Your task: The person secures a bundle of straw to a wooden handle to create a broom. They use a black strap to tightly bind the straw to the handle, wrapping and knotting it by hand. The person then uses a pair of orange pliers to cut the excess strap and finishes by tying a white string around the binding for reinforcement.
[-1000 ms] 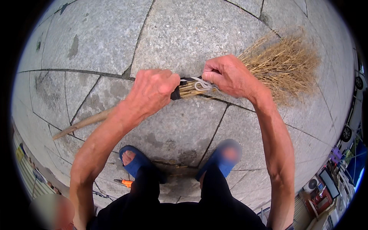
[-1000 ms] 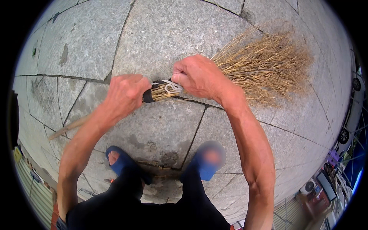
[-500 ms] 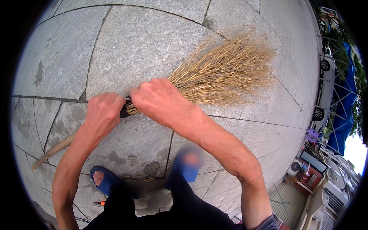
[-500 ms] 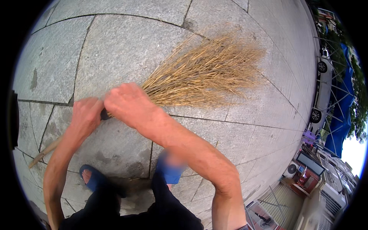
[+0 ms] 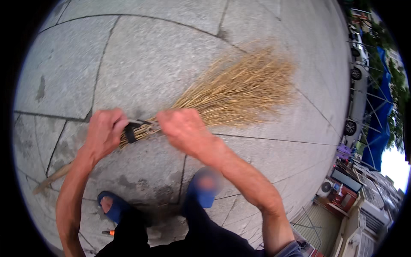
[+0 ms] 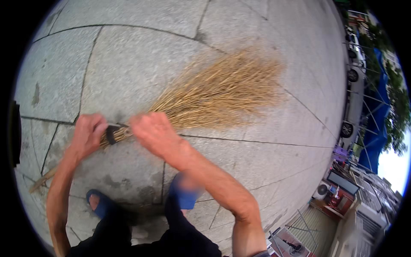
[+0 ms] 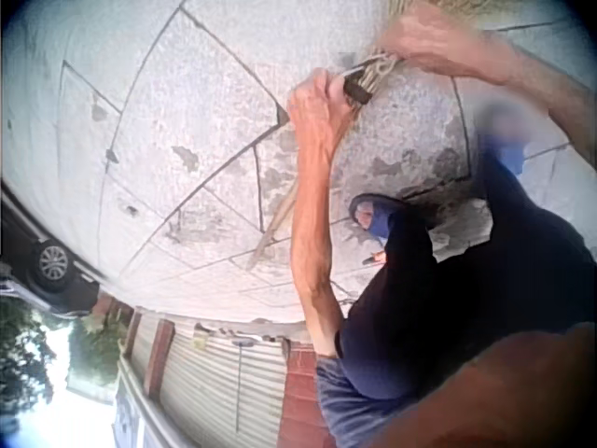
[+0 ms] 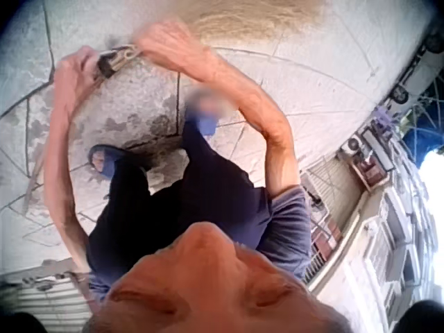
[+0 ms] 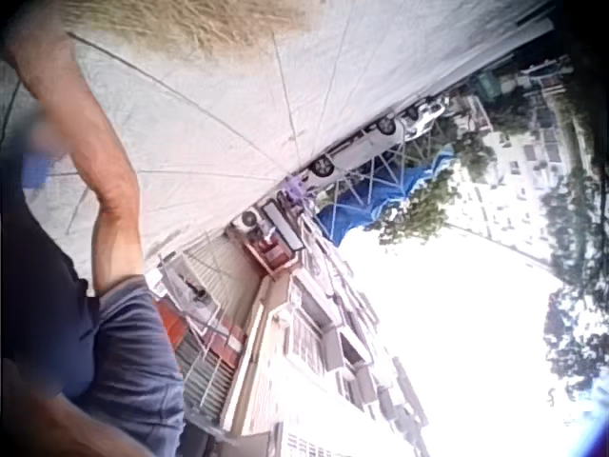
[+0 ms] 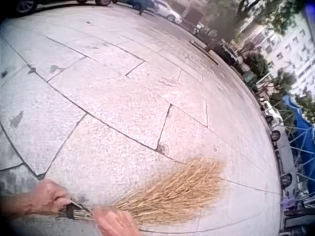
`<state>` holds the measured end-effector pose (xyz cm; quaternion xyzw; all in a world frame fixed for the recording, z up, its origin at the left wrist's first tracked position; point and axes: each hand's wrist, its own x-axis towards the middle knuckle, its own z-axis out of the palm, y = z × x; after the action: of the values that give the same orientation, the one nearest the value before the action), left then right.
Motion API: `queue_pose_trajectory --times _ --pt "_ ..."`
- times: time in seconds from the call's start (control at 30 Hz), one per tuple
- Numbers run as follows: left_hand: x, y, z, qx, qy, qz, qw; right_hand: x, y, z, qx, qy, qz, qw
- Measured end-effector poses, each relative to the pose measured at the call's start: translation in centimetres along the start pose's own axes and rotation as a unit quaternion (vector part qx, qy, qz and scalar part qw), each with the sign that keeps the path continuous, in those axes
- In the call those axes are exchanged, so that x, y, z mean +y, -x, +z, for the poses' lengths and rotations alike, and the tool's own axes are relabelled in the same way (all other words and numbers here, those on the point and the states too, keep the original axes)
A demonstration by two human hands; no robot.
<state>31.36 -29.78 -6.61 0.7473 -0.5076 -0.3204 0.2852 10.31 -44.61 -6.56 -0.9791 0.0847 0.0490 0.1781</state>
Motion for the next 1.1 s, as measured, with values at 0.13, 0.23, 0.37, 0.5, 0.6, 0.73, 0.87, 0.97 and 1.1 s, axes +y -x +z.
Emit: queue_pose_trajectory --times 0.13,0.23,0.37,0.5,0.6,0.73,0.87,0.97,1.1 --pt "0.5 -0.5 -1.0 -0.035 0.175 -0.116 0.977 -0.8 -1.5 -1.6 0.030 -0.136 0.066 0.988" --pt "-0.1 -0.5 -0.7 -0.045 0.268 -0.127 0.954 -1.4 -1.6 -2.0 0.038 -0.176 0.079 0.981" --pt "0.4 -1.2 -0.2 -0.045 0.387 -0.119 0.913 -1.1 -1.6 -1.7 0.039 -0.209 0.080 0.974" --pt "1.2 -2.1 0.8 -0.085 0.474 -0.197 0.854 -0.7 -1.4 -1.5 0.023 -0.215 0.094 0.972" --pt "1.3 -2.5 1.7 -0.072 0.468 -0.223 0.852 -0.6 -1.5 -1.2 0.022 -0.232 0.100 0.967" --pt "2.0 -3.2 2.1 -0.072 0.441 -0.242 0.861 -0.7 -1.7 -1.9 0.022 -0.252 0.117 0.960" --pt "1.8 -3.3 2.6 -0.063 0.443 -0.252 0.858 -0.5 -2.1 -2.2 -0.009 -0.303 0.140 0.943" --pt "2.1 -3.2 2.8 -0.069 0.445 -0.256 0.855 -0.7 -2.5 -2.7 -0.037 -0.359 0.187 0.914" --pt "2.2 -3.2 2.9 -0.093 0.443 -0.249 0.856 -0.8 -2.4 -2.0 -0.036 -0.447 0.257 0.856"
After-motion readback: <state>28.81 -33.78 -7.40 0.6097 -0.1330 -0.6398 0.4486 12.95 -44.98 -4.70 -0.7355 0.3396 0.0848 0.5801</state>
